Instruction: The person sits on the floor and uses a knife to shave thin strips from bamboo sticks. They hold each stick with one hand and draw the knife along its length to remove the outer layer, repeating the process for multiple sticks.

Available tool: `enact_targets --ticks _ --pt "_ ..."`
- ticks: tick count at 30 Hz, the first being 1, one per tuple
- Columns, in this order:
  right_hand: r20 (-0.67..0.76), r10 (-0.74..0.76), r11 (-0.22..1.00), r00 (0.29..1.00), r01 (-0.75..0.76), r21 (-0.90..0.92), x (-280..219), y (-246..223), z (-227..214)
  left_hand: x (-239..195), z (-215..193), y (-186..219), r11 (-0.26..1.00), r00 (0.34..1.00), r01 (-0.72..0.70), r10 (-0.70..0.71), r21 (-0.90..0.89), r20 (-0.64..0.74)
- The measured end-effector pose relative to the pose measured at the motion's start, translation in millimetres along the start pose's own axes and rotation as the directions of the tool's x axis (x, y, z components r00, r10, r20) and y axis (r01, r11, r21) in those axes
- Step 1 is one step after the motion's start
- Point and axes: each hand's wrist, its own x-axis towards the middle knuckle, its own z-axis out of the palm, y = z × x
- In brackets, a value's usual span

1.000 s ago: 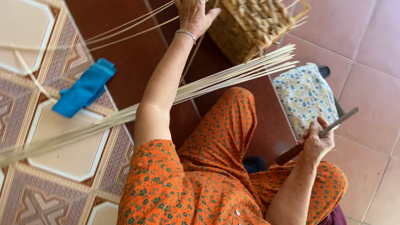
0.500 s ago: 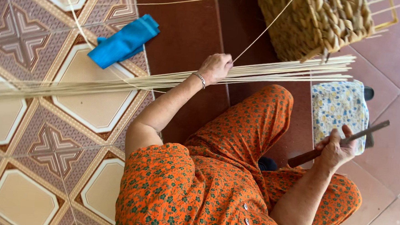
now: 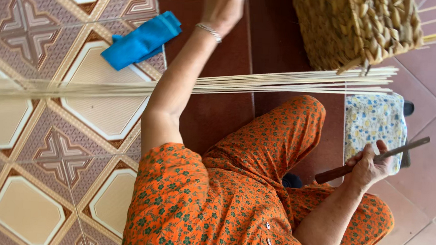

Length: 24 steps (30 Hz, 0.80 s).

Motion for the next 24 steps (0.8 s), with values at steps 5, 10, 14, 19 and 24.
enact_targets --ticks 5,10,14,19,24 --pt "-0.026 0.030 0.999 0.999 -0.030 -0.019 -1.6 -6.0 2.0 -58.2 10.2 -27.5 0.976 0.945 0.216 -0.212 0.013 0.248" --pt "0.011 0.231 0.971 0.973 -0.231 0.052 -2.7 -5.9 -4.2 -83.6 25.3 -11.0 0.975 0.947 0.206 -0.220 0.080 0.235" --pt "0.079 0.316 0.949 0.946 -0.315 -0.019 -3.6 -0.9 0.8 -80.6 29.8 38.1 0.988 0.948 0.147 -0.127 -0.047 0.290" --pt "0.231 0.260 0.960 0.937 -0.277 0.040 -7.3 4.3 0.6 -91.5 54.9 122.7 0.947 0.853 0.182 -0.018 -0.265 0.521" --pt "0.292 0.265 0.957 0.919 -0.288 0.040 -10.2 -6.9 -2.6 -107.2 87.8 158.3 0.953 0.599 0.278 -0.075 -0.119 0.797"
